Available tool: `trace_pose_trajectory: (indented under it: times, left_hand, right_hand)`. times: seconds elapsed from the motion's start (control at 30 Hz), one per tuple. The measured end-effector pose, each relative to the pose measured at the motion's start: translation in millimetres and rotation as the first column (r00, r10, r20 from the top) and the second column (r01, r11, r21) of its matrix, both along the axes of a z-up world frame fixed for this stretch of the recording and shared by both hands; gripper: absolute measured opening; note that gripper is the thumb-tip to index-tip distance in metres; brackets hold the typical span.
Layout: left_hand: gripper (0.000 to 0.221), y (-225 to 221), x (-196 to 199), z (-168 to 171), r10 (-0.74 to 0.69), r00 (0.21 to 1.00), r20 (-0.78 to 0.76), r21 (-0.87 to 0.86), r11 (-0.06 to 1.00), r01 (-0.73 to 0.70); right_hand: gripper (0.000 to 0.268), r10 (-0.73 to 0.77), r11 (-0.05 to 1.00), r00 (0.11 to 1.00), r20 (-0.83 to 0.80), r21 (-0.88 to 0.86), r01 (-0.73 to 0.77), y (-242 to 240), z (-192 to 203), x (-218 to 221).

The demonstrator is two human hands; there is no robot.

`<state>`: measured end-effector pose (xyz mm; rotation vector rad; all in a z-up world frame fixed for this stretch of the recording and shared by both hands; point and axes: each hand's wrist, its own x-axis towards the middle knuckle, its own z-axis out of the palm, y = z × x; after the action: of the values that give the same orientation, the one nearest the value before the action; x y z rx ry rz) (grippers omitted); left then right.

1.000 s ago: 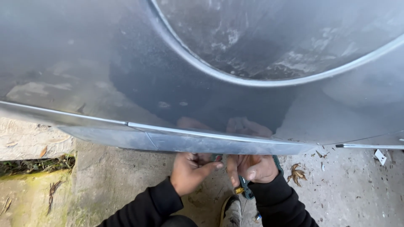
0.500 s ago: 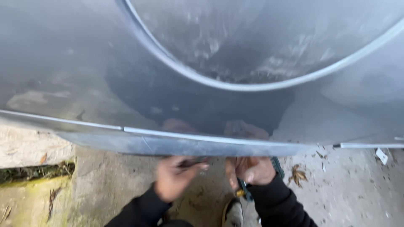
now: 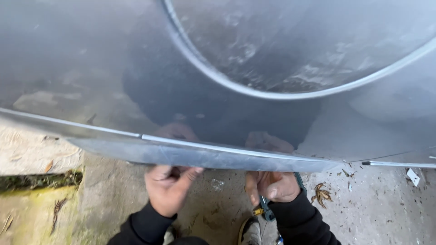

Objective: The user is repairing or adjusting the wheel arch trim on a car using tools.

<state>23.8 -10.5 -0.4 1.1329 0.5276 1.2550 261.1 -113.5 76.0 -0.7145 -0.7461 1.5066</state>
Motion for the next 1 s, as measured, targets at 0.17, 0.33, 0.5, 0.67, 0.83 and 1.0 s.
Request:
trace_pose_trajectory:
  times: [0.17,0.33,0.5,0.67,0.83,1.0]
  left_hand:
    - [0.015,-38,53,-40,-0.178,0.973,-0.146,0.005,0.983,0.181]
    - [0.019,-37,57,-31,-0.380,0.920,-0.100,-0.099,0.924,0.370]
    - [0.023,-14,2,-18,0.124,0.975,-0.185,0.065,0.991,-0.114]
    - [0.011,-18,12,-5,0.035,0.999,-0.037,-0.062,0.997,-0.037]
    - [0.015,-44,53,-33,-0.242,0.970,-0.006,-0.200,0.951,0.236]
    - [0.021,-40,73,-49,-0.452,0.891,0.049,-0.211,0.867,0.452]
  right_hand:
    - [0.069,0.035,0.998,0.999,0.015,-0.047,-0.034,-17,-16,12]
    - [0.069,0.037,0.999,0.999,0.022,-0.034,-0.036,-9,-7,9]
    - [0.071,0.033,0.999,0.999,-0.009,-0.021,-0.033,-4,-9,8]
    - [0.072,-0.003,1.000,1.000,0.002,-0.023,0.003,-2,-2,1]
    - [0.072,-0.016,0.998,1.000,0.023,-0.056,0.017,-13,-8,2]
    - [0.072,0.031,0.999,0.999,0.029,-0.038,-0.030,-6,-9,10]
